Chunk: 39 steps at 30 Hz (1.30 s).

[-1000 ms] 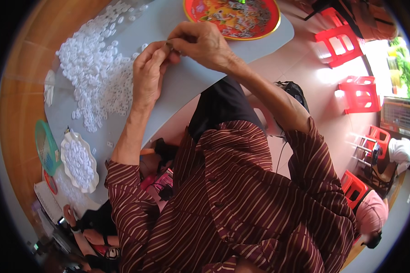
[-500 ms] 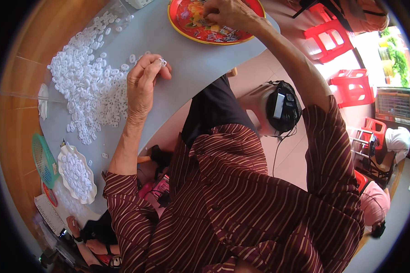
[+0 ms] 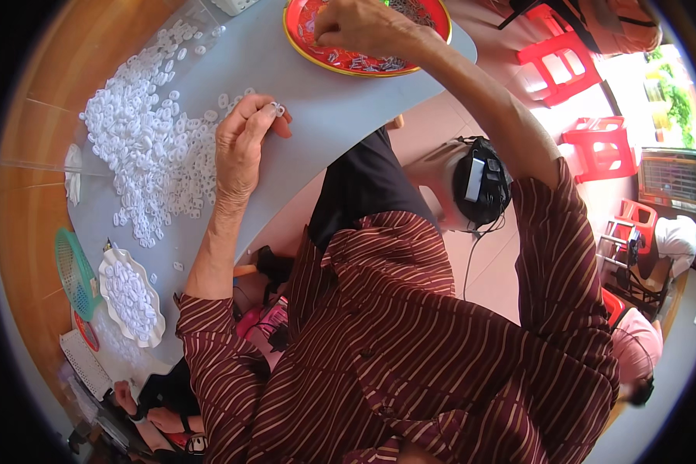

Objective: Manually assembling small white plastic rings with grey fasteners.

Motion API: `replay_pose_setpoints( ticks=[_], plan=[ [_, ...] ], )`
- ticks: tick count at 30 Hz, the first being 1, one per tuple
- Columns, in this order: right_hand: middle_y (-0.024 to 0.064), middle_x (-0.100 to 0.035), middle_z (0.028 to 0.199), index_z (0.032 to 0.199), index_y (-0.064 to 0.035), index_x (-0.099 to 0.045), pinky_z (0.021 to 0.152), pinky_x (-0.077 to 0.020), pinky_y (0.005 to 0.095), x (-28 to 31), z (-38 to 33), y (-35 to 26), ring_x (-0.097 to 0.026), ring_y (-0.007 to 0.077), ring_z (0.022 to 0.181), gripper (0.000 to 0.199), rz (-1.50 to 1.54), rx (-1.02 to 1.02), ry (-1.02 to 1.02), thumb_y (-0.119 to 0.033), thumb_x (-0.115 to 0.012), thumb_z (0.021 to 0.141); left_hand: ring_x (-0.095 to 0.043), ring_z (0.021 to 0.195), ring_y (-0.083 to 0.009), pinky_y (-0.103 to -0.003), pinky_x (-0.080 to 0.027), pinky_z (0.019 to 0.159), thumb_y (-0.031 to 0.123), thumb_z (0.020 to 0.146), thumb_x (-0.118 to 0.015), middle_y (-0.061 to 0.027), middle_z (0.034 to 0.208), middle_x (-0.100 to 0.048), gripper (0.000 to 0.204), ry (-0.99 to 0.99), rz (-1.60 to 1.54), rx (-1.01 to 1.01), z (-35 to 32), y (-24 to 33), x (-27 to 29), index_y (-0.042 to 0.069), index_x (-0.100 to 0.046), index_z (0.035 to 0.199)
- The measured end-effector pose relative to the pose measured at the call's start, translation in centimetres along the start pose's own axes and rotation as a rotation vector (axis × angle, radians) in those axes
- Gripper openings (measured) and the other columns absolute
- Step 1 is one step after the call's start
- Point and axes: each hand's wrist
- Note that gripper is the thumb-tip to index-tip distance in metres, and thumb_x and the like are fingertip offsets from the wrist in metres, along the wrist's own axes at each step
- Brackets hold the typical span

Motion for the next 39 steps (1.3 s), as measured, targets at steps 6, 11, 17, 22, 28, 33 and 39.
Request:
replay_pose_setpoints(
  ticks=[6, 11, 17, 22, 28, 33, 39],
  plan=[
    [0.0221, -0.063, 0.072, 0.073, 0.0037, -0.064, 0.062, -0.0523, 0.0448, -2.6, 0.8, 0.0, -0.064, 0.0355, 0.070, 0.012, -0.306, -0.052, -0.050, -0.008, -0.060, 0.072, -0.054, 0.072, -0.0102, -0.026, -0.042, 0.074, 0.019, 0.089, -0.052, -0.0050, 0.073, -0.060, 0.020, -0.018, 0.028, -0.005, 0.2, 0.1, -0.2, 0.001, -0.060, 0.086],
    [0.0198, -0.060, 0.064, 0.070, 0.0039, -0.063, 0.055, -0.0485, 0.0403, -1.3, 0.6, -0.2, -0.061, 0.0293, 0.060, 0.012, -0.245, -0.085, -0.088, -0.008, -0.061, 0.071, -0.052, 0.072, -0.0123, -0.024, -0.043, 0.072, 0.014, 0.090, -0.052, -0.0091, 0.084, -0.059, 0.018, -0.054, 0.009, -0.011, 0.1, -0.4, 0.4, -0.002, -0.058, 0.095],
    [0.0225, -0.053, 0.056, 0.061, 0.0043, -0.055, 0.049, -0.0410, 0.0433, -0.5, -0.1, -0.1, -0.054, 0.0318, 0.050, 0.014, -0.023, -0.075, 0.032, -0.008, -0.061, 0.065, -0.053, 0.072, -0.0103, -0.026, -0.042, 0.075, 0.020, 0.089, -0.053, -0.0038, 0.070, -0.058, 0.020, -0.020, 0.029, -0.016, 0.2, -0.4, 0.0, 0.002, -0.061, 0.086],
    [0.0220, -0.051, 0.055, 0.060, 0.0053, -0.051, 0.047, -0.0386, 0.0424, -0.6, -0.5, -0.3, -0.052, 0.0305, 0.048, 0.015, 0.064, -0.033, 0.150, -0.006, -0.060, 0.064, -0.051, 0.072, -0.0109, -0.023, -0.043, 0.071, 0.015, 0.091, -0.052, -0.0075, 0.083, -0.058, 0.018, -0.054, 0.042, -0.015, 0.2, -0.6, 0.6, -0.001, -0.059, 0.095],
    [0.0222, -0.052, 0.056, 0.060, 0.0047, -0.054, 0.050, -0.0402, 0.0427, -0.1, 0.0, -0.9, -0.052, 0.0310, 0.048, 0.013, 0.070, -0.160, 0.046, -0.006, -0.060, 0.065, -0.053, 0.072, -0.0101, -0.026, -0.042, 0.075, 0.020, 0.089, -0.053, -0.0040, 0.070, -0.058, 0.020, -0.022, 0.044, -0.027, 0.2, -0.4, 0.1, 0.002, -0.060, 0.084],
    [0.0222, -0.055, 0.057, 0.062, 0.0051, -0.060, 0.052, -0.0451, 0.0401, -0.7, 0.3, -0.5, -0.057, 0.0317, 0.052, 0.017, 0.000, 0.003, 0.071, -0.010, -0.059, 0.071, -0.053, 0.072, -0.0103, -0.026, -0.043, 0.074, 0.020, 0.089, -0.053, -0.0042, 0.070, -0.058, 0.020, -0.019, 0.039, -0.028, 0.2, -0.1, -0.1, 0.002, -0.060, 0.084],
    [0.0205, -0.063, 0.065, 0.067, 0.0057, -0.065, 0.055, -0.0496, 0.0393, -3.4, 1.6, 1.6, -0.062, 0.0310, 0.057, 0.015, -0.640, 0.281, -0.024, -0.008, -0.059, 0.068, -0.054, 0.073, -0.0107, -0.026, -0.043, 0.075, 0.020, 0.089, -0.052, -0.0045, 0.069, -0.058, 0.020, -0.033, 0.044, -0.013, 0.2, -0.1, -0.1, 0.001, -0.060, 0.086]
  ],
)
Point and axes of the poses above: each hand's wrist, its own z-axis towards the middle knuckle, its own x-axis out of the back of the hand, y = z × x
